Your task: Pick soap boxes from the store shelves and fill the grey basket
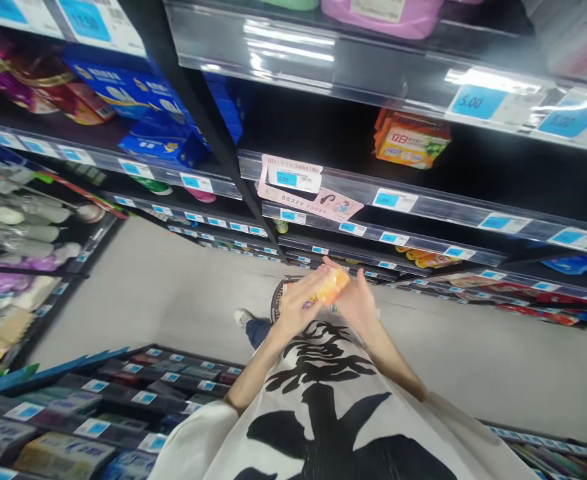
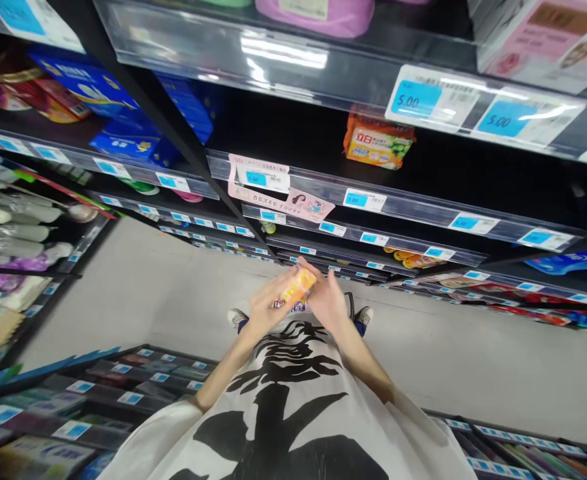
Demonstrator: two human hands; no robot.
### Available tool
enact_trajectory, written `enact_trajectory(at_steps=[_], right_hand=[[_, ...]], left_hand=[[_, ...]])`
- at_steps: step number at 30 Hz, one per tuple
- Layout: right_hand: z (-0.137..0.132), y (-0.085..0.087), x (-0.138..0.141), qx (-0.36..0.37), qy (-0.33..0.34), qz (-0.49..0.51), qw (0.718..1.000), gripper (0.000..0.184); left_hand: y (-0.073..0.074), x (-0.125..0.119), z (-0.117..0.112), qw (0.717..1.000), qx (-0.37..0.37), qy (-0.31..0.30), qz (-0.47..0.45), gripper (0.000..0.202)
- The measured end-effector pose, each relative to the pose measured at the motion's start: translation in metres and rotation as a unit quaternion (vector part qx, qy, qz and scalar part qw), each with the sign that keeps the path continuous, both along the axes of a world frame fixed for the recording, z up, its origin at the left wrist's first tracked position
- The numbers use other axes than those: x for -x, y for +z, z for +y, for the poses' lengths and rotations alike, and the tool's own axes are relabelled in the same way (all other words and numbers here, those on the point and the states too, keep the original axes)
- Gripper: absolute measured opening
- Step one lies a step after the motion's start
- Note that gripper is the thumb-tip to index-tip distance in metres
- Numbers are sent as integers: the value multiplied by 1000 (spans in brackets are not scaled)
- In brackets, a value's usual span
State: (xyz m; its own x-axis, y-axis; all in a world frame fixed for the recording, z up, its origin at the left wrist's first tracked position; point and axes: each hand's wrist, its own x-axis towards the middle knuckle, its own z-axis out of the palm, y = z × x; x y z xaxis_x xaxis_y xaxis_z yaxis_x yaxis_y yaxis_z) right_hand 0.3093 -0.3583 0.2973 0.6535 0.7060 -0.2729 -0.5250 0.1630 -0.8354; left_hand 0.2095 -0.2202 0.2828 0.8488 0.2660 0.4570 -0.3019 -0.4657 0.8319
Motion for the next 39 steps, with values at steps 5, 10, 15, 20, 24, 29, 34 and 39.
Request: enact_trajectory(at_steps=[5, 10, 15, 20, 24, 29, 34, 39], right_hand=[[-7, 7, -8, -72, -31, 96, 992, 65], [-11, 2, 0, -74, -47, 88, 992, 65], [-17, -4, 2, -21, 21, 44, 999, 73], [-28, -19, 5, 29, 85, -130, 987, 78], [-35, -20, 9, 153, 93, -252, 951, 59], [-68, 15, -21, 245, 44, -483, 840, 45], [-112, 91, -102, 226, -123, -718, 647, 28], [-132, 149, -184, 337, -205, -783, 482, 38]], left_hand=[[7, 1, -7, 960, -203, -184, -62, 55], [12, 3, -12, 956, -227, -172, -70, 54], [0, 12, -19, 987, -118, -80, -79, 53], [-12, 29, -30, 980, 174, 57, 76, 40], [-8, 34, -30, 928, 332, 18, 167, 56], [-3, 38, -22, 950, 265, 7, 164, 32], [-29, 63, -14, 935, 270, 10, 232, 36], [-53, 96, -12, 910, 313, 64, 263, 49]])
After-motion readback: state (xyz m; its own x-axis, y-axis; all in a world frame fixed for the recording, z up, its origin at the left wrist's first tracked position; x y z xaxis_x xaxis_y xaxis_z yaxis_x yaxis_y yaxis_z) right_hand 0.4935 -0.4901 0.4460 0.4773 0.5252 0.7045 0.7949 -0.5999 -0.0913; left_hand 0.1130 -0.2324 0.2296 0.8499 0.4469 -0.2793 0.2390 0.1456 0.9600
